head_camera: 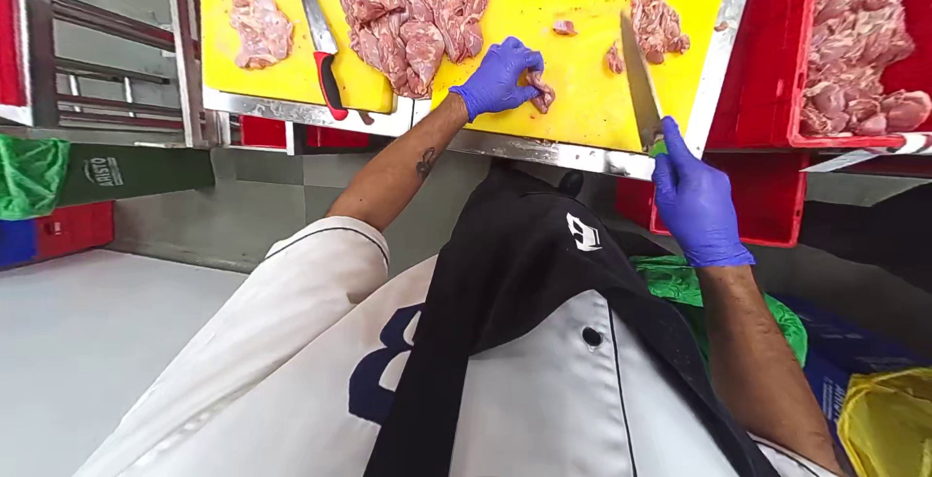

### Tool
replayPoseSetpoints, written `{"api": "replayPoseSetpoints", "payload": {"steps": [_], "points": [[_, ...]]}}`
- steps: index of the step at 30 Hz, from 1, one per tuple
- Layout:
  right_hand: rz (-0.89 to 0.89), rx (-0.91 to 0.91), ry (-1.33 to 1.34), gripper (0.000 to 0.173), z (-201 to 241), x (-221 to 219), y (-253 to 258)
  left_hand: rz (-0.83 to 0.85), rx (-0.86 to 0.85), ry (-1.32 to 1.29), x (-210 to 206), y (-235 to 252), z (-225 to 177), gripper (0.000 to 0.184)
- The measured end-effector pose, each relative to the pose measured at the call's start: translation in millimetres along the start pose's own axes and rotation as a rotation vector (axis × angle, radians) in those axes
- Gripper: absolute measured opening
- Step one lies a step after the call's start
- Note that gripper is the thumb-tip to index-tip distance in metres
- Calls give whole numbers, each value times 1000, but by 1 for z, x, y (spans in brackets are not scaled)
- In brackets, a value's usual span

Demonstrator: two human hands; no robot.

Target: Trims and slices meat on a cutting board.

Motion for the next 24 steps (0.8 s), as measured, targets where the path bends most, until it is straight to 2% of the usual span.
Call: {"api": "replayPoseSetpoints", "payload": {"steps": [2,3,6,8,11,13,14,16,18,21,23,24], "points": [[-17,-10,36,52,6,4,6,-23,-57,-173,12,-6,-8,25],[14,-17,49,52,11,-2,8,-40,-30,-288,17,-11,-9,25],[122,44,130,56,50,-36,26,-175,52,-584,48,-17,-4,24],[183,92,186,54,73,-63,38,-254,46,-704,66,-18,-7,23],[137,25,237,52,60,-72,58,-327,97,-894,74,-13,-18,22],[54,-104,279,52,30,-58,63,-347,203,-959,54,-11,-22,21],[14,-160,275,53,17,-48,63,-327,280,-873,39,-12,-20,24],[-18,-222,232,54,6,-30,61,-210,442,-423,5,-17,-6,36],[1,-180,220,55,20,-20,48,-74,571,-39,-19,-29,8,44],[180,-76,370,52,43,-45,20,-80,625,41,-15,-40,17,41],[299,-84,565,50,39,-77,7,-196,503,24,-6,-36,16,34],[284,-110,639,50,32,-85,6,-244,387,25,-4,-31,12,34]]}}
Point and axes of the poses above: each hand's wrist, its own y-axis towards the middle knuckle, its own x-axis out of the back of the hand, z = x × y, the point moved 10 cm from there along y, towards the middle knuckle, and after that the axes turned 2 degrees about z, right-handed, at the moved point
